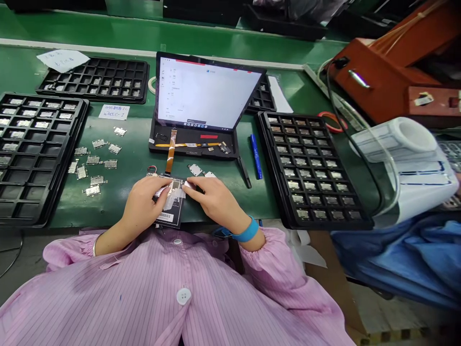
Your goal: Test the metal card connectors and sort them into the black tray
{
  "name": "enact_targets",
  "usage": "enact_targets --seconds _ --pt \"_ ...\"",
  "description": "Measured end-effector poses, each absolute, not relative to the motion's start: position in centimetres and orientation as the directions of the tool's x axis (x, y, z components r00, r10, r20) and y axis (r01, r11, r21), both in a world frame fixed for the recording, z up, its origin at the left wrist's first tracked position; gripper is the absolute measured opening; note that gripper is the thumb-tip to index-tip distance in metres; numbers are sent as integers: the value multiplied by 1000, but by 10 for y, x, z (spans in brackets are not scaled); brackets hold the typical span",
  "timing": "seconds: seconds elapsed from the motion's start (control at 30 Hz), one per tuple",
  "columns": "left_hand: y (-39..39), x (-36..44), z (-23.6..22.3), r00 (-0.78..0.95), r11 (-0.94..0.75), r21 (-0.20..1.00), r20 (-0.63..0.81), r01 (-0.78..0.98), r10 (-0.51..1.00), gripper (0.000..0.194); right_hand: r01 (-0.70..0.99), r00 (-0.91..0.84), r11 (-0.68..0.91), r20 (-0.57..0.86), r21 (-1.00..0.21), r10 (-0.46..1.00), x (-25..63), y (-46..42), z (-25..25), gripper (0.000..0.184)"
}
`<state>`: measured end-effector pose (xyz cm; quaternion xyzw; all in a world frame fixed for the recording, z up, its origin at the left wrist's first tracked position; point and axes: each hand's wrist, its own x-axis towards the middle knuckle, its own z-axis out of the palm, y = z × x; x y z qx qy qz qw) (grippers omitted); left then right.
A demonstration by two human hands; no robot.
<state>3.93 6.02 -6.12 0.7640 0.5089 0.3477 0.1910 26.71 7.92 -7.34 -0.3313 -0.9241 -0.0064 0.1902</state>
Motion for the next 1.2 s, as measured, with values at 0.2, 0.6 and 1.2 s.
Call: enact_targets --seconds 0.2,0.6,1.2 --pt "60 40 -61 246 -416 638 342 648 907 19 633 -655 740 352 -229 669 266 79 -77 41" --pt "53 43 -53 214 -393 719 332 573 919 19 622 -475 651 451 -435 756 258 59 -57 30" --pt "49 44 -28 161 -178 841 109 511 981 7 451 -47 294 306 -843 951 261 27 -56 15"
